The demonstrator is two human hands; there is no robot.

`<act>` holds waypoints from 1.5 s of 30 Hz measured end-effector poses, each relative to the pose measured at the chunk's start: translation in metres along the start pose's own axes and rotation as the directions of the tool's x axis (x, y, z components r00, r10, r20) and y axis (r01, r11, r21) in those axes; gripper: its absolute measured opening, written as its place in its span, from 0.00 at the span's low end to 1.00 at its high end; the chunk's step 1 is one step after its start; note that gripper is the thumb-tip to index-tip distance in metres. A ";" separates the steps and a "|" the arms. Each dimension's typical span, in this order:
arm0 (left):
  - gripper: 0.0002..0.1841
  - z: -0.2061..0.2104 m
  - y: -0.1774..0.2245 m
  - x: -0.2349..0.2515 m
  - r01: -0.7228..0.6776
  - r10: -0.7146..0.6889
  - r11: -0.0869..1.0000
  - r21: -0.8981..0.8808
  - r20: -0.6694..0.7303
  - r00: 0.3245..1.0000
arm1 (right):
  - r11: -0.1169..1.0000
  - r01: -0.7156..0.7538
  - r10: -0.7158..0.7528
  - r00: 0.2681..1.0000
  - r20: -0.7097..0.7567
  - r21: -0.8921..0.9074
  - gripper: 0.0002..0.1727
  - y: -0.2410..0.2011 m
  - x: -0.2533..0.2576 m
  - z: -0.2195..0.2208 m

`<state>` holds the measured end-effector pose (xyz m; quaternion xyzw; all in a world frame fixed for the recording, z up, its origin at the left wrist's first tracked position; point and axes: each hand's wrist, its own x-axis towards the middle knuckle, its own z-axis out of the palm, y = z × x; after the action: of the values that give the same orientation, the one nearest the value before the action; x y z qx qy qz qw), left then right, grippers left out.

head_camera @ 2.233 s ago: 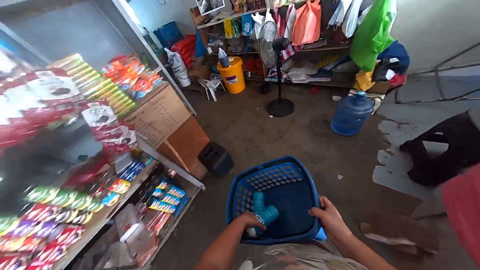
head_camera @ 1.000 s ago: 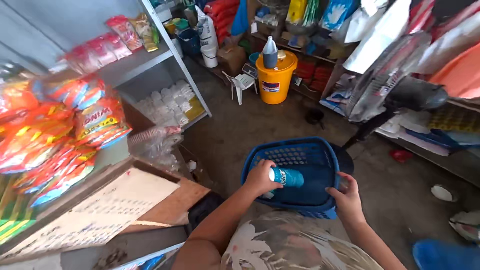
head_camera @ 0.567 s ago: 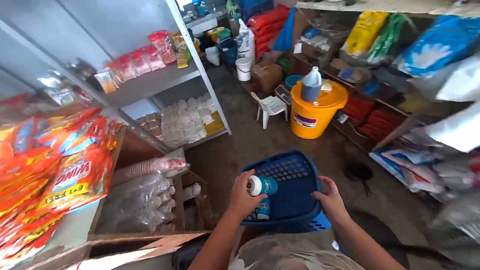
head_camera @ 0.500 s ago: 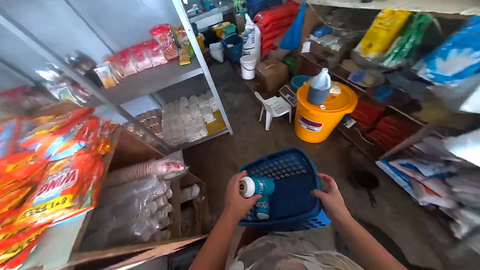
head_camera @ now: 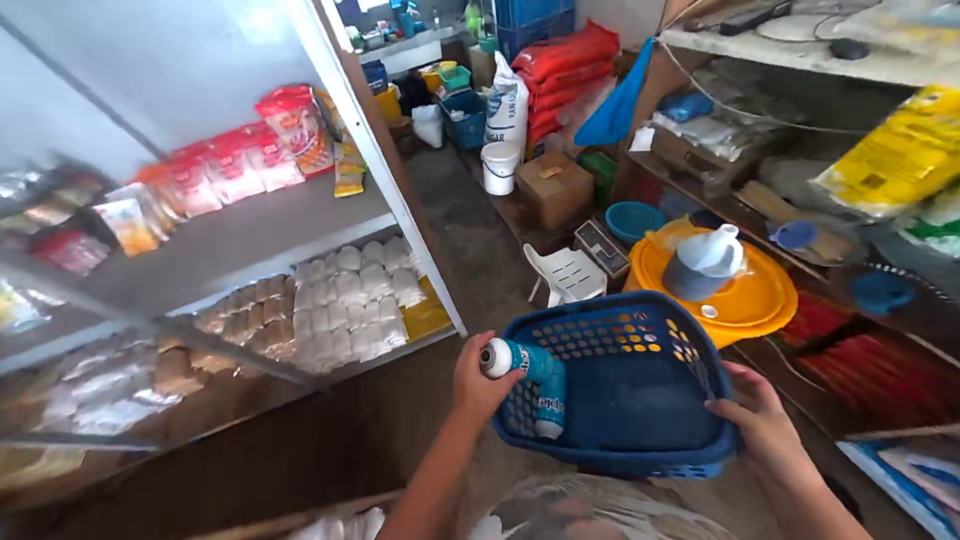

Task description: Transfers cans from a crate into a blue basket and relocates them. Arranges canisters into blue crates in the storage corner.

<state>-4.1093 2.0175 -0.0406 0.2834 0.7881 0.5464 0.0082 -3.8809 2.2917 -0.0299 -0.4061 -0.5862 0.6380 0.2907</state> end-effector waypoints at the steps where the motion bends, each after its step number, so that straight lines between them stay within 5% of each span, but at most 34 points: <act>1: 0.41 0.011 -0.006 0.031 -0.028 0.029 0.999 -0.014 0.020 0.999 | 1.000 0.016 -0.015 1.000 -0.027 0.022 0.42 -0.002 0.021 0.011; 5: 0.41 0.057 -0.042 0.155 -0.151 0.154 0.987 -0.055 0.063 0.986 | 0.997 0.002 0.007 0.994 -0.110 0.077 0.41 -0.009 0.127 0.063; 9: 0.41 0.088 -0.063 0.286 -0.101 0.106 0.993 -0.067 0.073 0.992 | 0.991 0.002 0.013 0.994 -0.112 0.133 0.42 -0.022 0.259 0.126; 18: 0.42 0.061 -0.104 0.539 -0.061 0.062 0.998 0.006 -0.159 0.985 | 0.993 0.025 -0.022 0.999 -0.029 0.118 0.42 -0.090 0.496 0.307; 26: 0.41 0.052 -0.187 0.756 0.090 -0.063 0.985 0.146 -0.181 0.982 | 0.991 0.041 -0.035 0.998 -0.053 0.124 0.41 -0.093 0.612 0.431; 35: 0.41 0.066 -0.252 0.969 -0.056 0.056 0.998 0.029 -0.017 0.998 | 0.989 -0.051 0.083 0.969 -0.234 0.137 0.42 -0.115 0.709 0.541; 41: 0.42 0.064 -0.325 1.108 -0.125 0.124 0.992 -0.032 -0.027 0.992 | 0.984 0.042 0.003 0.968 -0.249 0.174 0.42 -0.136 0.836 0.639; 45: 0.42 0.036 -0.369 1.215 -0.048 0.035 0.996 -0.071 -0.179 0.983 | 0.974 0.072 -0.029 0.979 -0.200 0.213 0.43 -0.165 0.935 0.725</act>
<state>-5.2784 2.5127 -0.0139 0.2495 0.7584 0.5989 -0.0627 -4.9893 2.7364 -0.0456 -0.4172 -0.4911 0.6479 0.4061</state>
